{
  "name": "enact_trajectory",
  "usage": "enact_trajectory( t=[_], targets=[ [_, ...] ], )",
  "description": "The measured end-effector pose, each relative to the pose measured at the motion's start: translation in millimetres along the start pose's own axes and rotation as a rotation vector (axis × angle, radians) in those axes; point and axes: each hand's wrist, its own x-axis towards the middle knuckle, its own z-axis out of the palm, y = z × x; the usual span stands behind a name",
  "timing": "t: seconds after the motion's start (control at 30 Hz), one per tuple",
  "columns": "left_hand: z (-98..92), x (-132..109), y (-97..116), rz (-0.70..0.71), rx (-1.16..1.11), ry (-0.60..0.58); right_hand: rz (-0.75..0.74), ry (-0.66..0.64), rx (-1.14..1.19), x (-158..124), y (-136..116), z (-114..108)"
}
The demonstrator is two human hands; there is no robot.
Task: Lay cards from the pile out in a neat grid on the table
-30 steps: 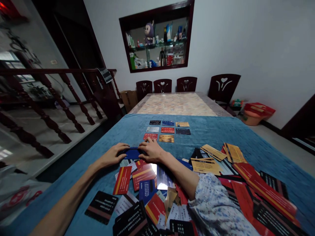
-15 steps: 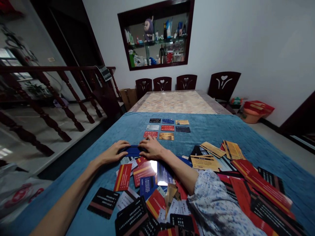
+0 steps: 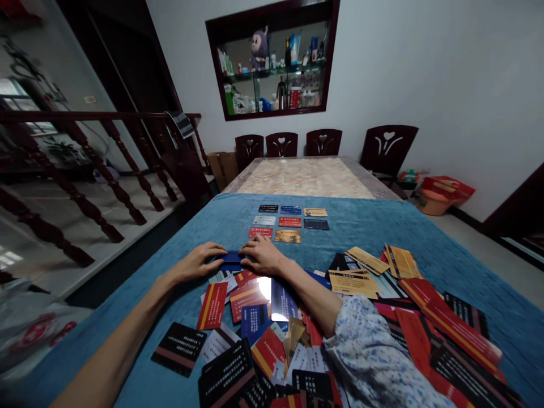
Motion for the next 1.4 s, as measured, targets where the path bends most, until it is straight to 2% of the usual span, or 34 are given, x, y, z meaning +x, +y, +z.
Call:
enact_trajectory(
  t=[0.47,0.6,0.73,0.83,0.93,1.27,1.4],
  targets=[
    [11.3,3.8,-7.5,-0.047,-0.094,0.175,0.044,0.165,-0.081,3.4,3.5,5.7],
    [13.2,3.4,-10.4,-0.014,-0.084,0.194,0.037,0.255,-0.105,3.3,2.9,7.3],
    [15.0,4.6,-12.9,0.027,-0.082,0.310,-0.009,0.376,-0.081,4.0,4.1,10.6],
    [16.8,6.7,-12.2,0.014,-0.126,0.391,-0.025,0.487,-0.054,4.8,7.8,14.6],
    [19.3,8.7,-11.0,-0.023,-0.157,0.411,-0.008,0.546,-0.048,5.1,11.9,17.7],
    [30.5,11.3,-19.1,-0.049,-0.179,0.386,0.097,0.440,0.015,2.0,11.7,14.4],
    [32.2,11.0,-20.3,-0.040,-0.202,0.393,0.127,0.351,0.052,-0.5,9.9,10.7]
  ],
)
